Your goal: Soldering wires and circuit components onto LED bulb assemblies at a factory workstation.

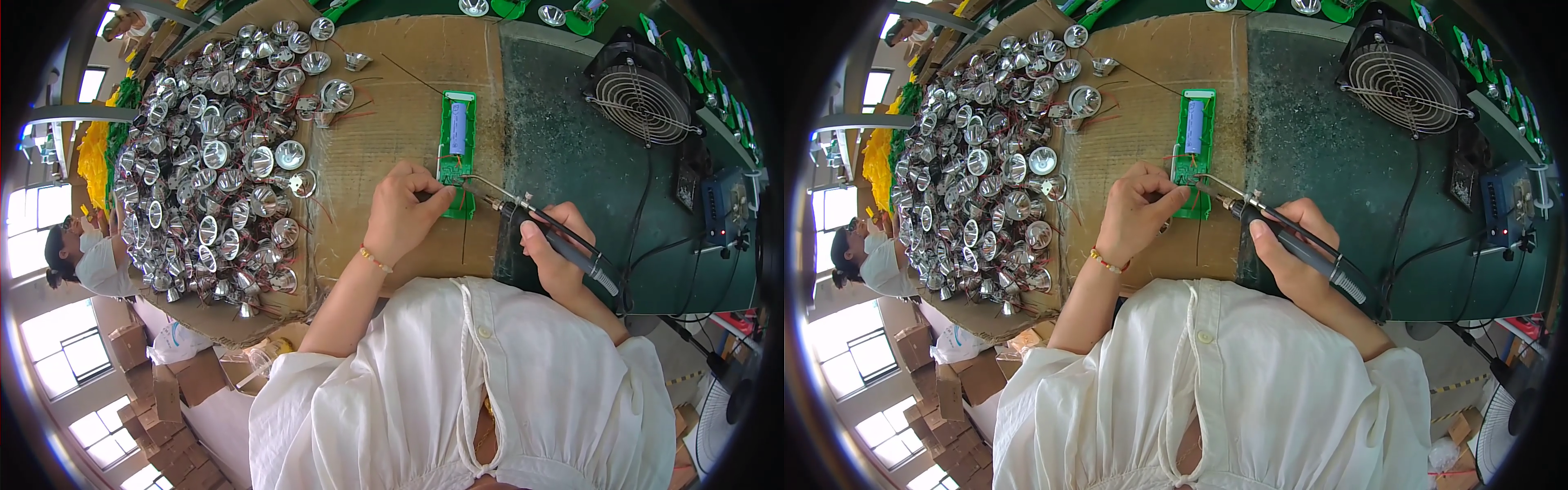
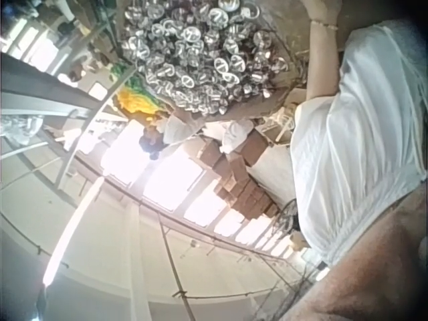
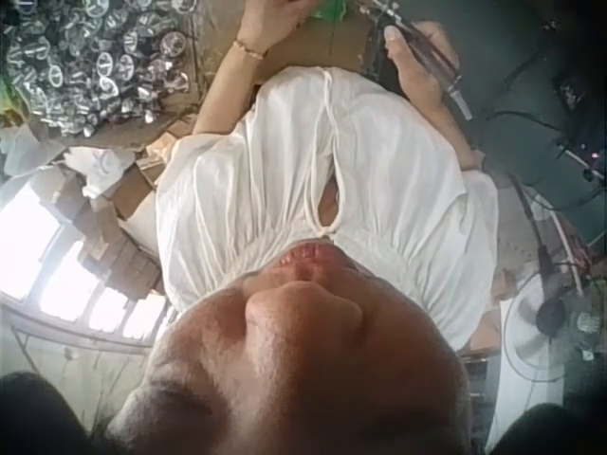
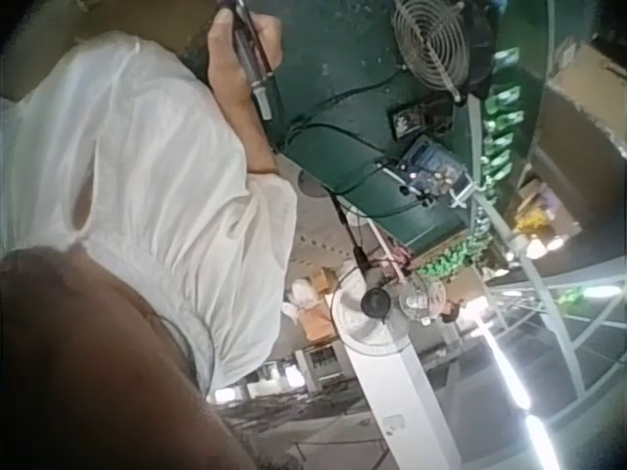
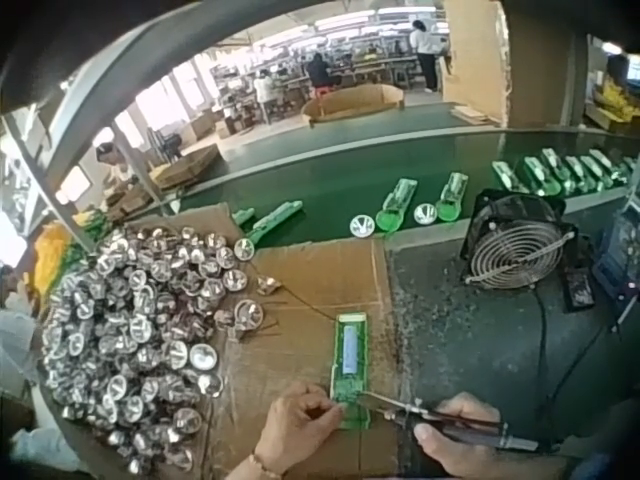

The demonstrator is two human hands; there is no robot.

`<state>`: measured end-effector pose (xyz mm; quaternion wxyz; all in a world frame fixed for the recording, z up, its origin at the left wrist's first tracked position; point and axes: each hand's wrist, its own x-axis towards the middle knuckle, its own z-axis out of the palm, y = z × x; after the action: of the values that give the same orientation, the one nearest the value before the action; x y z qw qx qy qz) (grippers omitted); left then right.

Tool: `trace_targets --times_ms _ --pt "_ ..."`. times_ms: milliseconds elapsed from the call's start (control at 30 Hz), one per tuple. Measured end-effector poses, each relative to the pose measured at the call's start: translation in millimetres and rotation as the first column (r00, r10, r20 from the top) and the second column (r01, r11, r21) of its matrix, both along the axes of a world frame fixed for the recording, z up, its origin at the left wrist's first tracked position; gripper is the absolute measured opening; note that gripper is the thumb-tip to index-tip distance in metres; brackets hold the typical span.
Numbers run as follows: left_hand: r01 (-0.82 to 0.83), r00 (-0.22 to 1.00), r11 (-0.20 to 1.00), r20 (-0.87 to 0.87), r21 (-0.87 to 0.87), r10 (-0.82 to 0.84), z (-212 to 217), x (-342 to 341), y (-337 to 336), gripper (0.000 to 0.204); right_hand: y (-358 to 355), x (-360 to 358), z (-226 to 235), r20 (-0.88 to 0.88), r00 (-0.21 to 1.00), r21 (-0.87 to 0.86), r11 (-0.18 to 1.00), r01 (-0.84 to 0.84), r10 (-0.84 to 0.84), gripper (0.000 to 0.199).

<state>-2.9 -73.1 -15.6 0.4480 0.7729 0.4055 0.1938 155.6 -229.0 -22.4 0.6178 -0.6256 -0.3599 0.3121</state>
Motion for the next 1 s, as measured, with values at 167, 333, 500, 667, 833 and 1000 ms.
trace_targets --times_ms 167,333,500,667,833,1000 --pt "-0.001 1.000 1.000 0.004 -0.004 0.001 0 -1 1 0.015 0 1 6 -0.097 0.993 0.055 0.996 0.069 -0.064 0.016" --pt "-0.014 1.000 0.999 0.016 -0.045 0.015 2 0 -1 0.016 -3 6 -1 -0.131 0.987 0.092 0.991 0.100 -0.088 0.017" --pt "-0.019 1.000 0.998 -0.012 -0.059 0.019 2 -1 -2 0.016 -6 8 -5 -0.151 0.982 0.057 0.991 0.122 -0.113 0.017" --pt "-0.020 1.000 0.996 -0.007 -0.082 0.019 2 -1 1 0.016 -7 14 -5 -0.171 0.976 0.050 0.988 0.148 -0.137 0.016" --pt "-0.012 1.000 0.997 -0.012 -0.074 0.011 4 2 3 0.016 -8 21 -8 -0.169 0.971 0.041 0.983 0.178 -0.169 0.015" --pt "-0.061 0.997 0.979 0.030 -0.196 0.069 19 -4 -2 0.014 -8 28 -11 -0.123 0.974 0.062 0.978 0.199 -0.190 0.015"
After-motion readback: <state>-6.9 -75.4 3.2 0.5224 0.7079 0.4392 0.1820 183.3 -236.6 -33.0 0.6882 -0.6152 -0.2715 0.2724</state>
